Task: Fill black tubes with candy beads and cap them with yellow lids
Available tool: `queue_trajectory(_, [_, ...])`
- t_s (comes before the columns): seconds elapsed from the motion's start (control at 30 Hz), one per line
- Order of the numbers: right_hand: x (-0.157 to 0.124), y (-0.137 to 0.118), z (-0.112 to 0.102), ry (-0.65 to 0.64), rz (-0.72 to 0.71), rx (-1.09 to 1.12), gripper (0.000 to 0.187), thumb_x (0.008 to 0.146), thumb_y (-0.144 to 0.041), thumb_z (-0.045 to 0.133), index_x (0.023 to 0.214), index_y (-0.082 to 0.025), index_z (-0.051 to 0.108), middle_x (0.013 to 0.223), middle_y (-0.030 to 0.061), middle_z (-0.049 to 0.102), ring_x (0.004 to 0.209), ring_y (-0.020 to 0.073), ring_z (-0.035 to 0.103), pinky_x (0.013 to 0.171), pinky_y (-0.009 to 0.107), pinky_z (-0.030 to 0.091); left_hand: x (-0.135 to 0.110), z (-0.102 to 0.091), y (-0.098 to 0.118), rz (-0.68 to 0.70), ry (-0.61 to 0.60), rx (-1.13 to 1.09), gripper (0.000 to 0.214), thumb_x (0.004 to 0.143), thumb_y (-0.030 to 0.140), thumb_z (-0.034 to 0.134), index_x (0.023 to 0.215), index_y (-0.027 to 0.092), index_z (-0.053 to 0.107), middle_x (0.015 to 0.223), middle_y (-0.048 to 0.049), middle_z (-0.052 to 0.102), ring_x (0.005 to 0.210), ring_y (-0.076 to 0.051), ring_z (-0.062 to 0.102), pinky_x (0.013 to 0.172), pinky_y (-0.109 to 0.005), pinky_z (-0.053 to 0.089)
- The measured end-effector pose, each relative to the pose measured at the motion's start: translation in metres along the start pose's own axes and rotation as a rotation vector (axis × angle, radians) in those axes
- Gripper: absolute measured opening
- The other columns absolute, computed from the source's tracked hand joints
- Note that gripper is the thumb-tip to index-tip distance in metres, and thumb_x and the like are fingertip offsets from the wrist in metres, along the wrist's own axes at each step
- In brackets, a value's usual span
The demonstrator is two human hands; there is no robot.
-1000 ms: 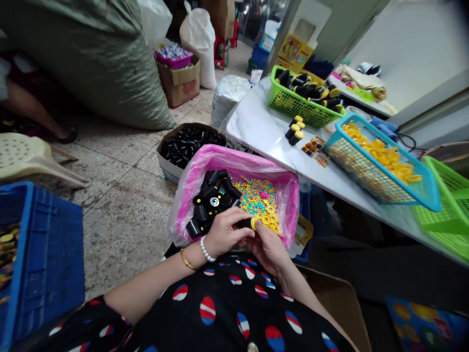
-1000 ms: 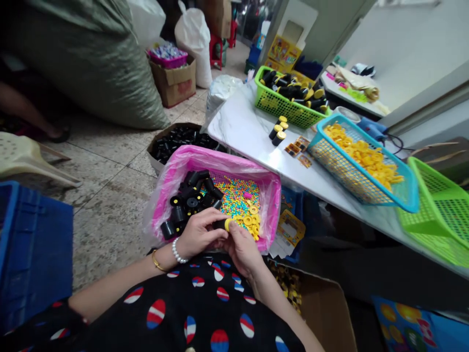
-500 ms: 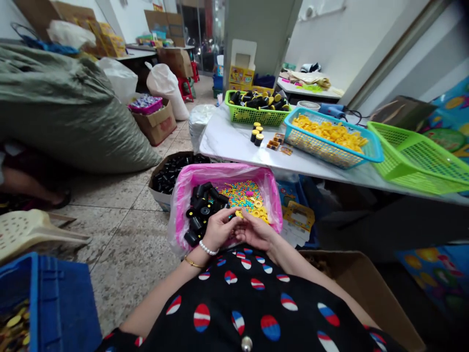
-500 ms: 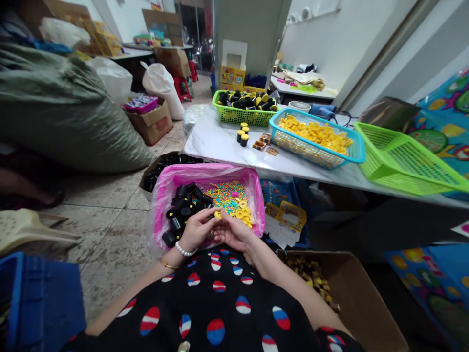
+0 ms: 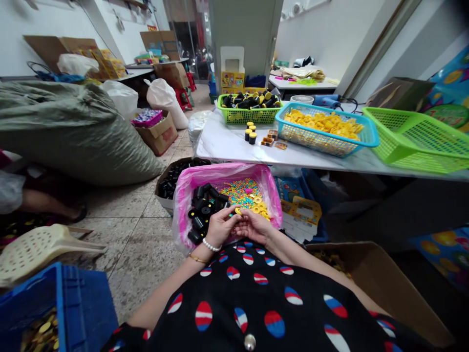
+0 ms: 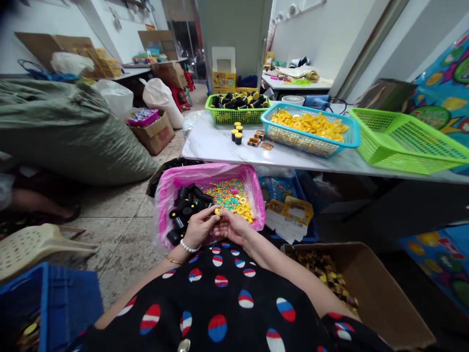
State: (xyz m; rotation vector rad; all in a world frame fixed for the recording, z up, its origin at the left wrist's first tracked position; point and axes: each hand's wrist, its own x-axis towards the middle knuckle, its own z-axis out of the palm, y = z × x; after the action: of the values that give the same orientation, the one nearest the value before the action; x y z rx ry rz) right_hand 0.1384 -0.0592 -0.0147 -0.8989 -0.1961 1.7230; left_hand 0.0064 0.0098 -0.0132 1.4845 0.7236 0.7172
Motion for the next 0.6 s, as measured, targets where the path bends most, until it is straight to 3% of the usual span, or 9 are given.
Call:
queue_trajectory(0.1, [0.002,0.002,0.004,0.015,-0.09,0.011,0.017,0.081,-0.028,0.069,0.079,-0.012,0.065,0.062,0.0039,0.068,0.054,0.0133,0.065,0.054,0.023,0.053,0.004,-0.001,0.0,0.025,-0.006,-0.003,0.049,0.076,0.048,0.069,0.112,0.013,0.069,0.096,-0.0085,0.07,0.076,-0.015,0.063,0.063,-0.022,0.05])
queue_trajectory(0.3, [-0.002,0.0,0.007,0.018,-0.232,0.073,0.02,0.072,-0.026,0.079,0.082,-0.014,0.066,0.072,0.0003,0.07,0.065,0.0093,0.065,0.06,0.018,0.05,0.007,-0.003,-0.001,-0.024,-0.049,-0.054,0.057,0.084,0.055,0.058,0.114,0.007,0.067,0.05,0.0011,0.055,0.04,-0.007,0.041,0.042,-0.02,0.035])
queue_trajectory(0.37, [-0.003,-0.002,0.002,0.014,-0.203,0.099,0.021,0.076,-0.033,0.075,0.08,-0.015,0.066,0.072,0.001,0.069,0.067,0.0107,0.066,0.065,0.02,0.052,0.006,-0.003,-0.002,-0.034,-0.061,-0.076,0.055,0.083,0.052,0.06,0.111,0.006,0.069,0.055,-0.0014,0.059,0.041,-0.006,0.041,0.043,-0.02,0.035])
queue_trajectory(0.47, [-0.004,-0.006,-0.006,-0.012,-0.158,0.112,0.024,0.08,-0.037,0.07,0.074,-0.015,0.064,0.075,0.0033,0.069,0.074,0.0133,0.066,0.074,0.025,0.055,0.004,-0.005,-0.002,-0.024,-0.05,-0.089,0.047,0.082,0.048,0.063,0.108,0.009,0.071,0.084,-0.0099,0.07,0.053,-0.008,0.051,0.051,-0.022,0.043])
queue_trajectory(0.6, [-0.005,-0.004,-0.008,-0.036,-0.168,0.053,0.022,0.072,-0.032,0.078,0.079,-0.017,0.064,0.081,0.0017,0.069,0.078,0.012,0.066,0.078,0.023,0.053,0.004,-0.005,-0.005,-0.004,-0.023,-0.06,0.036,0.08,0.043,0.066,0.099,0.014,0.075,0.1,-0.0113,0.071,0.069,-0.014,0.06,0.059,-0.024,0.048])
